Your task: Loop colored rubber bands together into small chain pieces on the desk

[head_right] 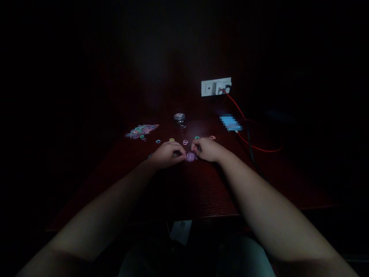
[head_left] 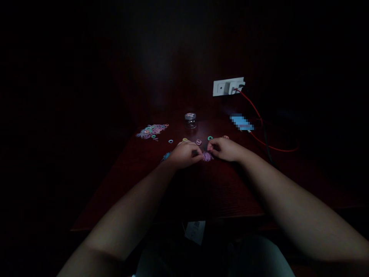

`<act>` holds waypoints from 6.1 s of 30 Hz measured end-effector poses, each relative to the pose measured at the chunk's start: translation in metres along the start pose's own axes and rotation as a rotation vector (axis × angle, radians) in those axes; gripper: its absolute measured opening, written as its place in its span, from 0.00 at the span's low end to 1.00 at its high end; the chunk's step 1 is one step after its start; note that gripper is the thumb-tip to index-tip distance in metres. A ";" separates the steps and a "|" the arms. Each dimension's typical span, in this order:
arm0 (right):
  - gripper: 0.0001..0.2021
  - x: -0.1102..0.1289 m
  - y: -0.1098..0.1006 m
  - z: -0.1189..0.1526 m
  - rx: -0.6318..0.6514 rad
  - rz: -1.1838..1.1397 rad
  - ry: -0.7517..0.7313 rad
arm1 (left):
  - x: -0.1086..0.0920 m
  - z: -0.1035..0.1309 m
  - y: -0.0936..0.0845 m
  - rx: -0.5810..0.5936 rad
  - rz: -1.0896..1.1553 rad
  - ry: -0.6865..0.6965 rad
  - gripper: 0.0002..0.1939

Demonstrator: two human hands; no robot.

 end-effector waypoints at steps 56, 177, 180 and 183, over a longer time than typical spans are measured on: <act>0.09 0.006 -0.024 -0.007 -0.330 -0.053 0.050 | 0.136 0.052 -0.100 -0.601 -0.145 -0.617 0.10; 0.07 0.035 0.012 -0.004 -0.123 -0.704 0.074 | 0.004 0.005 -0.038 -0.172 0.159 -0.078 0.02; 0.07 0.031 0.012 -0.004 -0.127 -0.689 0.100 | 0.005 0.006 -0.038 -0.166 0.163 -0.077 0.02; 0.07 0.031 0.010 -0.004 -0.126 -0.630 0.096 | 0.005 0.007 -0.037 -0.162 0.151 -0.078 0.02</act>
Point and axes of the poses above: each hand's wrist, its own z-axis away from the middle knuckle, its own y-axis out of the palm, x = y × z, the point moved 10 cm from there along -z, towards the middle knuckle, and after that the axes turned 15 degrees about -x, right-handed, at the moved point
